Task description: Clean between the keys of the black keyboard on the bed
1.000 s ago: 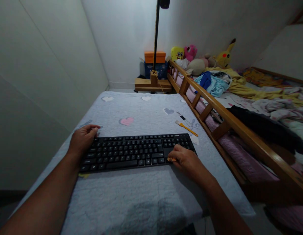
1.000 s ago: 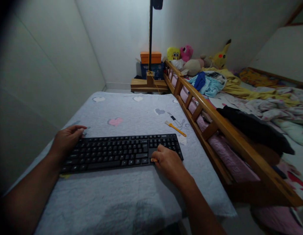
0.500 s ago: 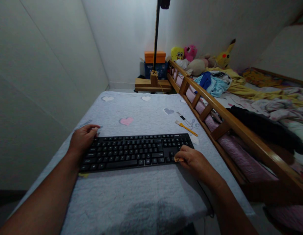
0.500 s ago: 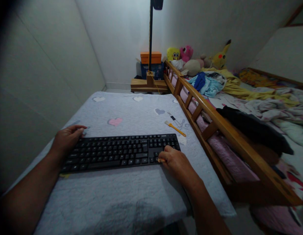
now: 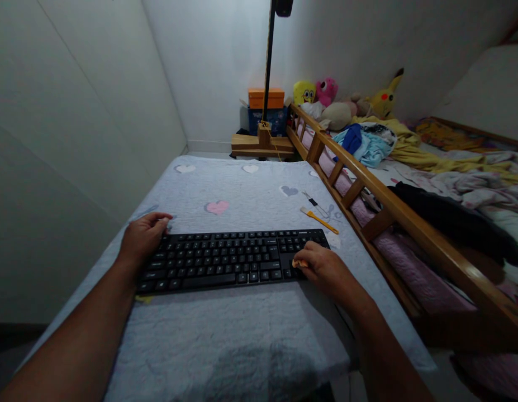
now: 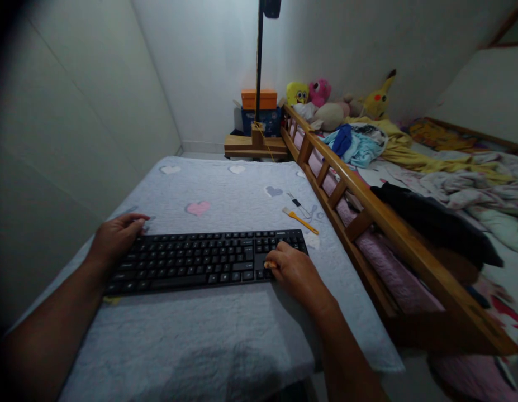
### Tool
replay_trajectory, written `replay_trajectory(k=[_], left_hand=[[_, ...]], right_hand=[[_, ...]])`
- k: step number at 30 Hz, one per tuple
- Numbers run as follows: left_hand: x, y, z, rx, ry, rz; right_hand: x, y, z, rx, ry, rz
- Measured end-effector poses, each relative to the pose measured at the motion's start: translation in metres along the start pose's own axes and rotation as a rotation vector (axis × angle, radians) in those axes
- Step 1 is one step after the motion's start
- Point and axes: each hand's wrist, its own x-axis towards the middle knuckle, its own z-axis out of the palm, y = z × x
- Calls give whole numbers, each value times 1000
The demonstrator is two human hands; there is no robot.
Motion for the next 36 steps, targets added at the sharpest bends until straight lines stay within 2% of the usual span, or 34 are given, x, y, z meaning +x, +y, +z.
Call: replay_trajectory(k=[4, 10, 18, 22, 27, 31, 36], left_hand=[[-1, 4, -1, 8, -5, -1], [1, 3, -1, 20, -3, -2], [0, 4, -2, 8, -1, -8], [-1, 4, -1, 7, 2, -14], [0, 4, -1, -12, 3, -7], [-1, 6, -2, -4, 1, -6], [-1, 6, -2, -32, -2, 3]], right_hand=[[6, -2, 9, -33, -25, 14], [1, 3, -2, -95, -49, 84], [-6, 3, 4, 10, -24, -8], [-14, 7, 5, -7, -39, 20], [-20, 12, -5, -8, -59, 63], [-12, -3, -10, 32, -68, 20], [7, -39, 3, 82, -86, -99]])
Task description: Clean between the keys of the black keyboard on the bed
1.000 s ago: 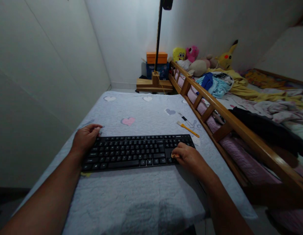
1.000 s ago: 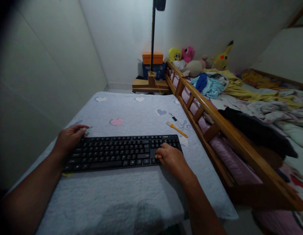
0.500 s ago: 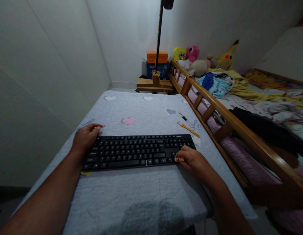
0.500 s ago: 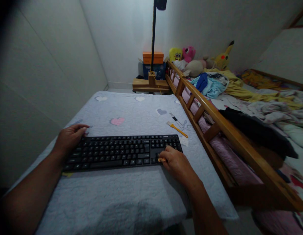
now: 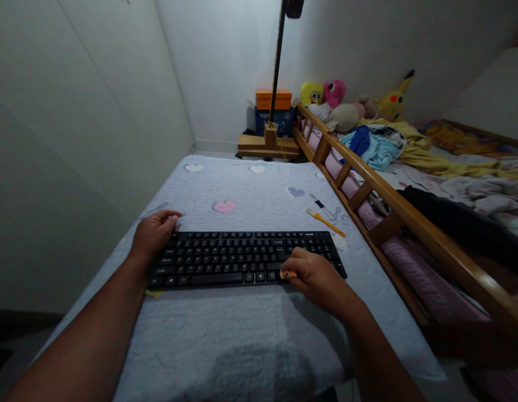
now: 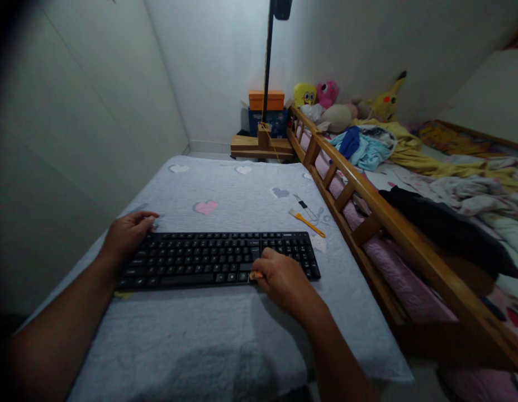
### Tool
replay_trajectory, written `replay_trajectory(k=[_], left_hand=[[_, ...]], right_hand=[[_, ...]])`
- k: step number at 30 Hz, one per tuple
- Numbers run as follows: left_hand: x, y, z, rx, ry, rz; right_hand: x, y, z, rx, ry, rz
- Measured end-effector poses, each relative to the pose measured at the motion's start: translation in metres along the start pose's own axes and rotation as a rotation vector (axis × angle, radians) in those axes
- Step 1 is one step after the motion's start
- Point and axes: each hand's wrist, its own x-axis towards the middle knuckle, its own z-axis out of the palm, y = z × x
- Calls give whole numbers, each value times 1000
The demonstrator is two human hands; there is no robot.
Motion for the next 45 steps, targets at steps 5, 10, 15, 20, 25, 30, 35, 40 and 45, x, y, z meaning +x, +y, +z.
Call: replay_trajectory(k=[5, 10, 15, 20, 25, 30, 35, 40, 45], left_hand=[[0, 0, 0, -5, -8, 0], [1, -2, 1, -31, 1, -8], [1, -4, 2, -39, 5, 23], [2, -5, 1, -22, 3, 23], [2, -5, 2, -20, 7, 24], [0, -1, 1, -25, 9, 12], [-2, 1, 1, -30, 4, 12], [1, -4, 1, -32, -2, 23], [3, -6, 2, -36, 3, 26]], right_hand=[[16, -21, 19, -55, -15, -33], [18, -26, 24, -124, -38, -8], [13, -19, 21, -134, -26, 15], [8, -8, 19, -126, 2, 3], [3, 1, 12, -139, -35, 51], [4, -2, 5, -128, -31, 56], [22, -27, 16, -59, -36, -54], [40, -51, 33, -154, -55, -110], [43, -56, 40, -231, -56, -113]])
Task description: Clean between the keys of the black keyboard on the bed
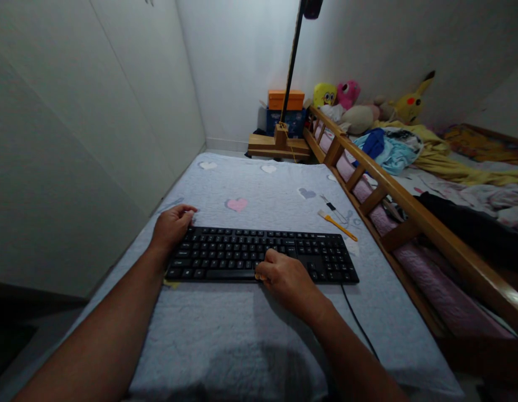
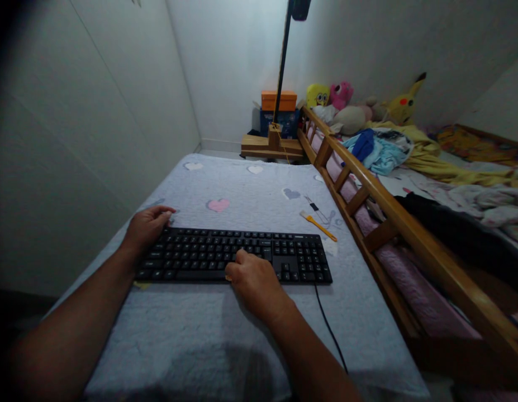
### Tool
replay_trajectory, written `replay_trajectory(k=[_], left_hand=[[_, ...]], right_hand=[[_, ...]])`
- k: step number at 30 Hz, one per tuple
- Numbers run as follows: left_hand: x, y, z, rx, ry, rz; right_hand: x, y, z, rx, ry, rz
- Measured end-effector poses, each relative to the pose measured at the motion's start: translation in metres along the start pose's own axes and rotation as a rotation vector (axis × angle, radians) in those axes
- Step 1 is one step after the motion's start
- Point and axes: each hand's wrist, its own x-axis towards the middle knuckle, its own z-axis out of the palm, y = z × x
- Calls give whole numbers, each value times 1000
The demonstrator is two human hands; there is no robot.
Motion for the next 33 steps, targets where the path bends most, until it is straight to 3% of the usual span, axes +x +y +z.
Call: replay_trajectory(k=[23, 33], left_hand=[[0, 0, 2, -31, 16, -10], [1, -1, 2, -30, 12, -7]], right_hand=[[-36, 40, -9, 47, 43, 128], [-50, 59, -15, 54, -2, 195]])
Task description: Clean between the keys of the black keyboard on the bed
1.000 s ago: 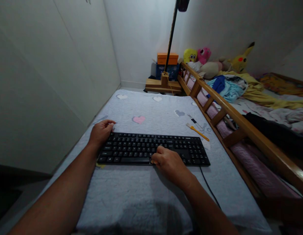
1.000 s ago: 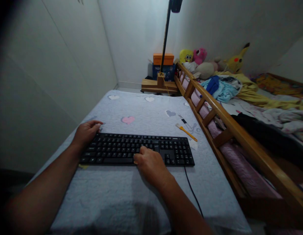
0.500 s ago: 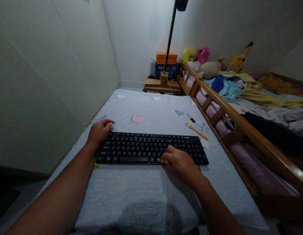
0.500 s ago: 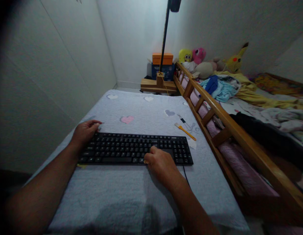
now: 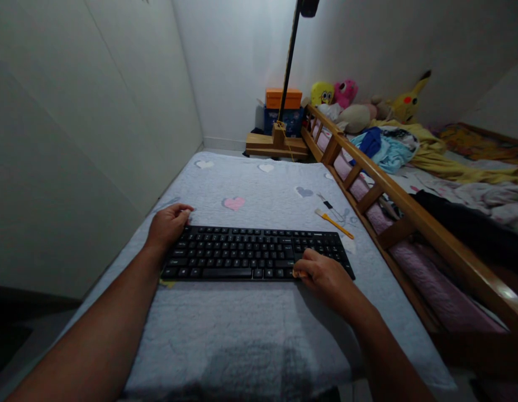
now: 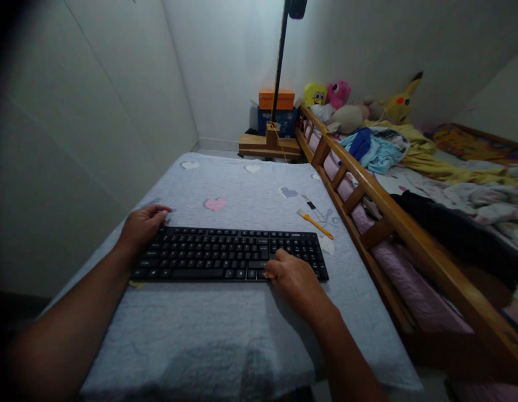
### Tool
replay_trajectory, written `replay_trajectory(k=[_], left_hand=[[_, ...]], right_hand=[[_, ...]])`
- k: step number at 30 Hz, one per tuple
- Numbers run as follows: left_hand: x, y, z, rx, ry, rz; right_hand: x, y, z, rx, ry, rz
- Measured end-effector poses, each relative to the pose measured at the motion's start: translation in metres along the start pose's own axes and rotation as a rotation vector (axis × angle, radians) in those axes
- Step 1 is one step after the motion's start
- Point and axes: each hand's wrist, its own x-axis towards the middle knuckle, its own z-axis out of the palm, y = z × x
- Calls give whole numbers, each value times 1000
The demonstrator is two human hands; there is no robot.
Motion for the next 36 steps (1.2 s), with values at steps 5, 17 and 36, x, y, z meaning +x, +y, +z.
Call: replay_trajectory(k=[5, 17, 36], left_hand=[[-1, 3, 0, -4, 6, -7], [0, 0, 0, 20, 10, 8], [0, -1, -1, 6, 6, 9]], right_hand=[[-2, 4, -10, -18, -36, 27], [47, -54, 3, 25, 37, -164], [40, -42, 7, -88, 28, -116]])
